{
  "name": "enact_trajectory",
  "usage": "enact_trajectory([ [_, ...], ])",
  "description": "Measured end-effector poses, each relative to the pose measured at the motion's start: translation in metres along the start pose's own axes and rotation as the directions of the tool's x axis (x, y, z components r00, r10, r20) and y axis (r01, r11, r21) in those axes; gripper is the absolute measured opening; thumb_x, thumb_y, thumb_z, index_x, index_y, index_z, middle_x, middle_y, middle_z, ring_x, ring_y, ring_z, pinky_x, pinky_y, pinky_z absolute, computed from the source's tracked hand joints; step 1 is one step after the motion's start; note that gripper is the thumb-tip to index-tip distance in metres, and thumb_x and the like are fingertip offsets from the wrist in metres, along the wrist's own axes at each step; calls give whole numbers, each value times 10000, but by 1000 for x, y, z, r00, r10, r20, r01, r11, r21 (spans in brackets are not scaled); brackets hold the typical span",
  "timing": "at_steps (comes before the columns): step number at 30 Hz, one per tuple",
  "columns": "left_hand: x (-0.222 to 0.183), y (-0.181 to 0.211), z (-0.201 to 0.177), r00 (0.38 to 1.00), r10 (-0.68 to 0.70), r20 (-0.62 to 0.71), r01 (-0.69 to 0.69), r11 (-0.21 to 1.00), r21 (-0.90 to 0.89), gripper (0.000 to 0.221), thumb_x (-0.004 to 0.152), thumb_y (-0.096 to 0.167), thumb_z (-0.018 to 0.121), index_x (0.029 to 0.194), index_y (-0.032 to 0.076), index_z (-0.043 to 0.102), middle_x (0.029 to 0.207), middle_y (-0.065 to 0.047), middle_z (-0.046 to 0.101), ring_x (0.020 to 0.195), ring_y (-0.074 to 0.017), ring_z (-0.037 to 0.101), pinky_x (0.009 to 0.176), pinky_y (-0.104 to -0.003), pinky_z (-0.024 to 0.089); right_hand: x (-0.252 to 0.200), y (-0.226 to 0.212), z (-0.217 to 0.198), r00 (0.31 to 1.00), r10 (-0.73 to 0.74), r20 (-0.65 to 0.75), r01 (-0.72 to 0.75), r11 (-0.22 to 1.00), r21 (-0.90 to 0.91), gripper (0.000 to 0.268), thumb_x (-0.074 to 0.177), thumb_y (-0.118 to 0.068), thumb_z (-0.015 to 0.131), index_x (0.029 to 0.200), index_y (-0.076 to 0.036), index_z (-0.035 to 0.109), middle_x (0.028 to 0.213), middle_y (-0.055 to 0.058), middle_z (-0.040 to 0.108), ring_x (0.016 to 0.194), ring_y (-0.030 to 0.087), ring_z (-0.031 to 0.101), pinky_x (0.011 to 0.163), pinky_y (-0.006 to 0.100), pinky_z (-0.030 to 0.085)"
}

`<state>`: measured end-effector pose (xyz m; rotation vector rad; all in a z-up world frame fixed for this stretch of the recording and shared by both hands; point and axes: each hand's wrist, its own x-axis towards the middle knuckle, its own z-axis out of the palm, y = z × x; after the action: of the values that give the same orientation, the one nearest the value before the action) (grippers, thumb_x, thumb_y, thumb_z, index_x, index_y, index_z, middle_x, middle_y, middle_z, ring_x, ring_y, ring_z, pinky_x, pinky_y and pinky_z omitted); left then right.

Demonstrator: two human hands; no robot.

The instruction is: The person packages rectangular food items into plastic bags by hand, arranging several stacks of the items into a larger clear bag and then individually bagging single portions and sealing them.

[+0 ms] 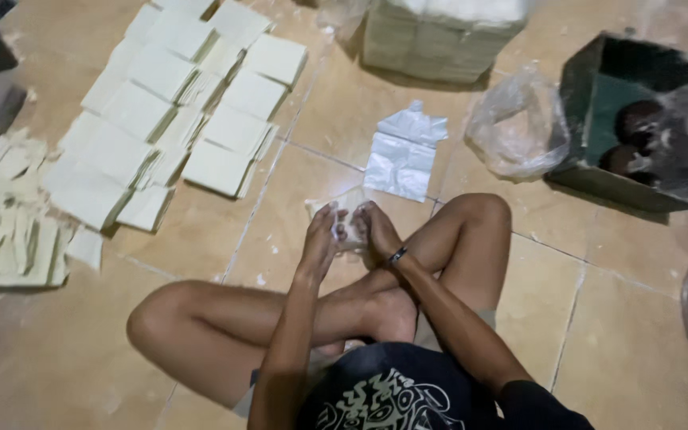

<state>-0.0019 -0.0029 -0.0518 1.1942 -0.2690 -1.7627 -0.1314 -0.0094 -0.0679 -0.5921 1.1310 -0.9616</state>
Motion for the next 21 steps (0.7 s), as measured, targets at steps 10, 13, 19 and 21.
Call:
enact_trajectory([
  [10, -31, 21, 8, 990, 143, 15, -143, 972, 186, 365, 833, 69, 510, 1193, 26, 478, 995, -172, 586, 682, -138, 589, 561, -225, 539, -6, -11, -7, 855, -402, 326, 481, 382, -789, 214, 824, 33, 354, 935, -66, 508, 833, 124, 467, 826, 337, 510, 759, 423, 426],
  [13, -35, 22, 11, 988, 156, -12, -147, 951, 273, 360, 819, 113, 556, 1168, 43, 498, 1011, -185, 597, 696, -160, 619, 574, -273, 560, -21, -18, 11, 850, -439, 292, 454, 329, -828, 116, 850, 34, 353, 886, -55, 420, 719, 155, 455, 682, 367, 529, 608, 441, 436],
  [19, -65, 48, 28, 986, 130, -108, -70, 895, 440, 356, 794, 226, 593, 1101, 53, 540, 1002, -106, 630, 862, -202, 624, 771, -329, 490, -37, -27, 31, 886, -418, 202, 381, 404, -832, 167, 857, -57, 355, 1010, -70, 289, 749, 242, 555, 695, 462, 557, 595, 555, 424],
  [21, -71, 54, 34, 989, 121, -90, -70, 899, 433, 332, 805, 163, 559, 1101, 14, 554, 1016, -150, 618, 897, -263, 611, 808, -365, 479, -33, -22, 29, 876, -433, 212, 407, 430, -806, 199, 852, -65, 367, 1027, -75, 272, 763, 245, 557, 710, 468, 558, 604, 551, 424],
])
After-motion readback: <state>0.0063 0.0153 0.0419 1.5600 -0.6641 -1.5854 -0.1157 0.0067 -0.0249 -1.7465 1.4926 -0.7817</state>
